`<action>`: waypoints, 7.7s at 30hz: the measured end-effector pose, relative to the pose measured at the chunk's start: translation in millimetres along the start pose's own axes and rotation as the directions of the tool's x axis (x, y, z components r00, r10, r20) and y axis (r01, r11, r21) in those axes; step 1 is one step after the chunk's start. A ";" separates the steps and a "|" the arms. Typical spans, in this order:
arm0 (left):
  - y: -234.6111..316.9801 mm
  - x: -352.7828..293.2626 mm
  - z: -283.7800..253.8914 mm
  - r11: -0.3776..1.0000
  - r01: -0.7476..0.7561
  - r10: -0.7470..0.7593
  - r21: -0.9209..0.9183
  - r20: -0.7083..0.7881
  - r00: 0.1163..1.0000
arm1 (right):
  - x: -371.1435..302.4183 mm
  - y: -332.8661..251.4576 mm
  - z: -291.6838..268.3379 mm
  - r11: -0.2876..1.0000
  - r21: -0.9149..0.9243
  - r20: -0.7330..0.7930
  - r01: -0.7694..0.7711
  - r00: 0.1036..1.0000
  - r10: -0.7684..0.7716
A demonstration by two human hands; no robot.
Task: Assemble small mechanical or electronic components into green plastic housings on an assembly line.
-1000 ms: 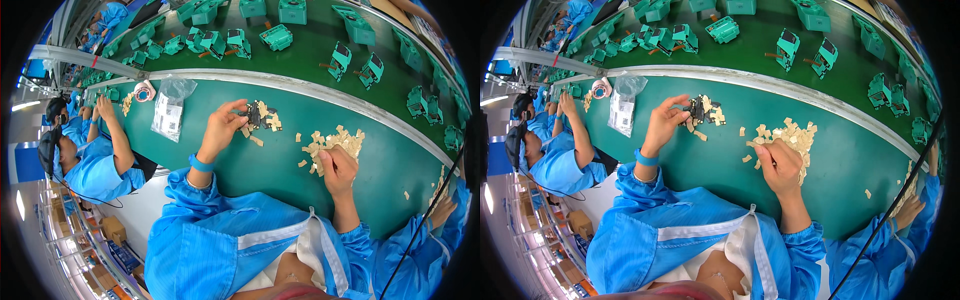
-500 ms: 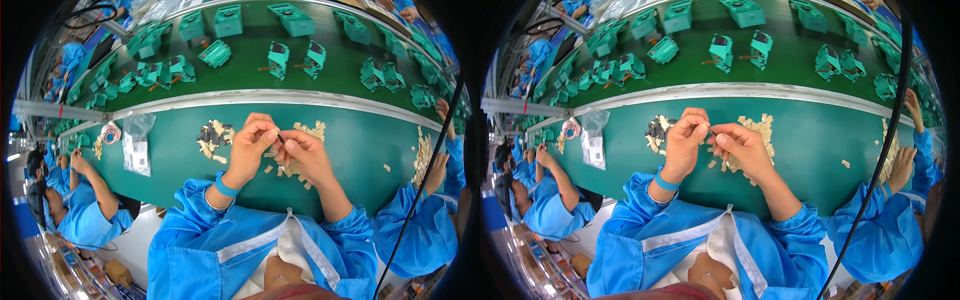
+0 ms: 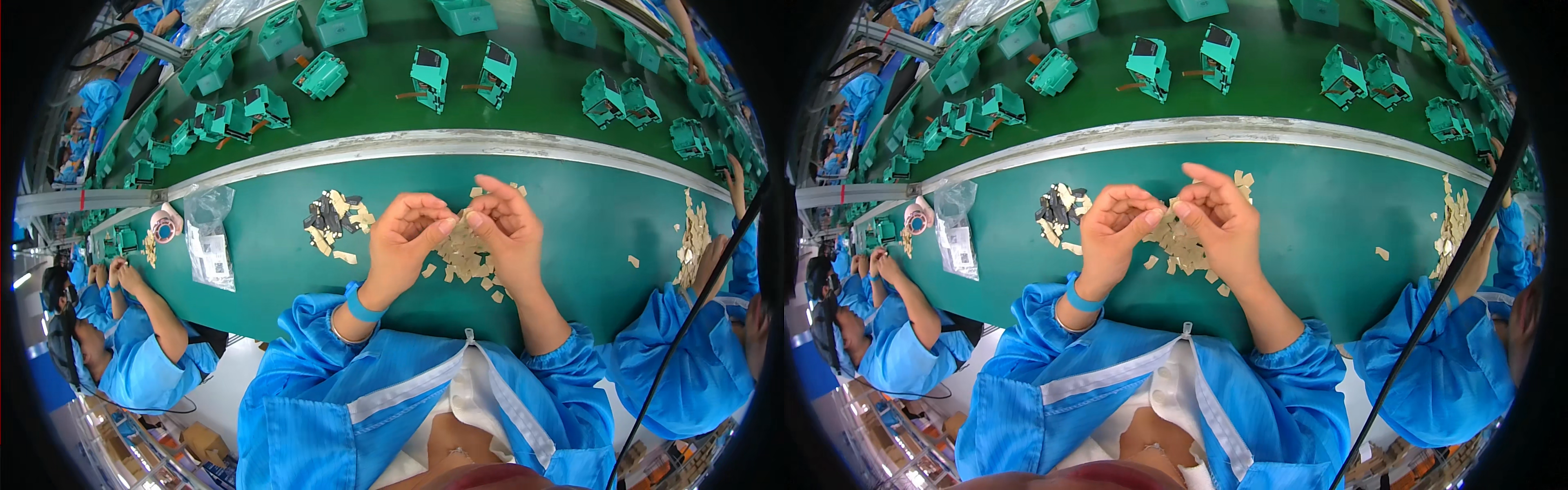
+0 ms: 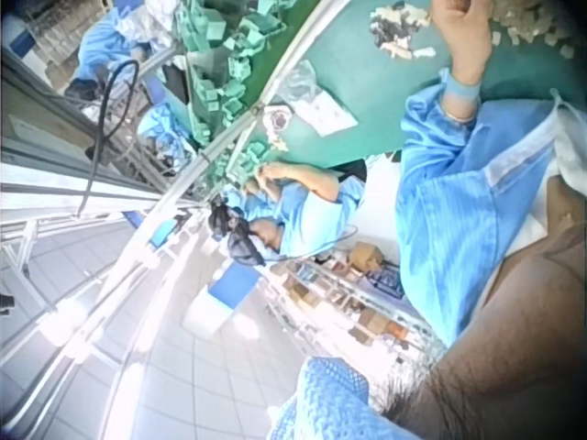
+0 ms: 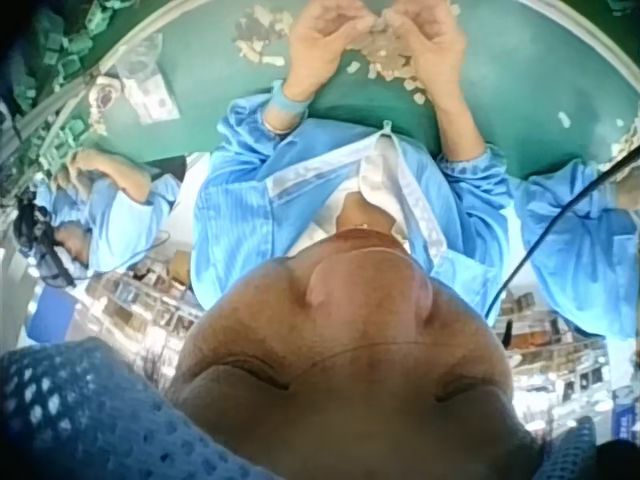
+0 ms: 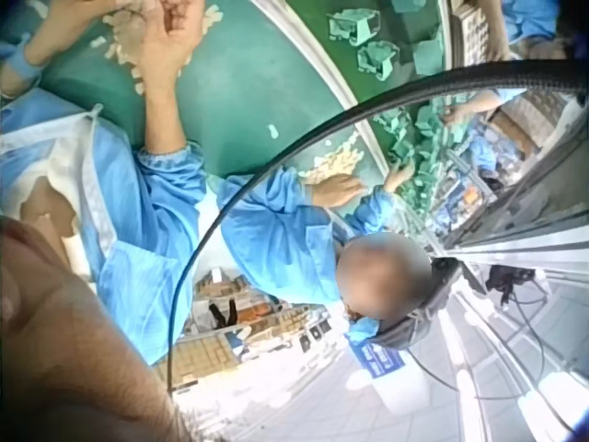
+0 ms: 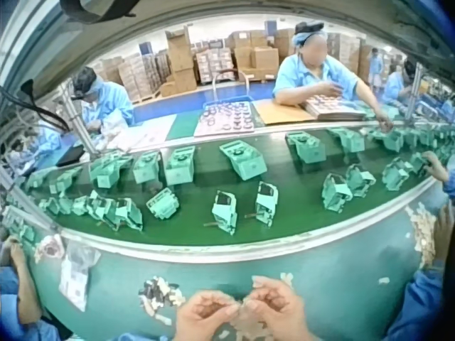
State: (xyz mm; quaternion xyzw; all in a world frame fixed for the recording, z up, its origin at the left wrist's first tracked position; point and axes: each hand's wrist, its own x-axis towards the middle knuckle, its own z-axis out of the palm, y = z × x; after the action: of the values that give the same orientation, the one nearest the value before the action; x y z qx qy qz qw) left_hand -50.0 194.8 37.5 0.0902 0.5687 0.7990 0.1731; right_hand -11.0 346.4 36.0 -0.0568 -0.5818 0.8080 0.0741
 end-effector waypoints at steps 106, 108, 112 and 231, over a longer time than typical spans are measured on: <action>42.1 -3.5 16.3 0.720 -0.223 -0.009 0.657 0.331 0.943 | -9.9 -24.6 -33.6 0.198 -0.588 0.524 0.785 0.555 -0.646; 41.3 -2.6 16.1 0.724 -0.196 -0.037 0.661 0.322 0.946 | -9.5 -24.1 -35.1 0.192 -0.589 0.524 0.785 0.552 -0.649; 42.3 -1.6 16.2 0.730 -0.140 -0.099 0.668 0.306 0.947 | -10.7 -24.2 -36.0 0.196 -0.593 0.522 0.781 0.558 -0.645; 74.1 36.2 91.6 0.998 -0.068 0.066 0.005 0.178 0.982 | 13.3 -112.0 -72.8 0.997 0.076 -0.012 0.035 0.999 -0.034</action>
State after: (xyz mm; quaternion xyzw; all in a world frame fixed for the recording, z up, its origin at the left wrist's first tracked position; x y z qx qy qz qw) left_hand -65.1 267.2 136.1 0.1814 0.5522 0.7899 0.1957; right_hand -5.1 451.6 119.1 -0.0484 -0.5511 0.8278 0.0933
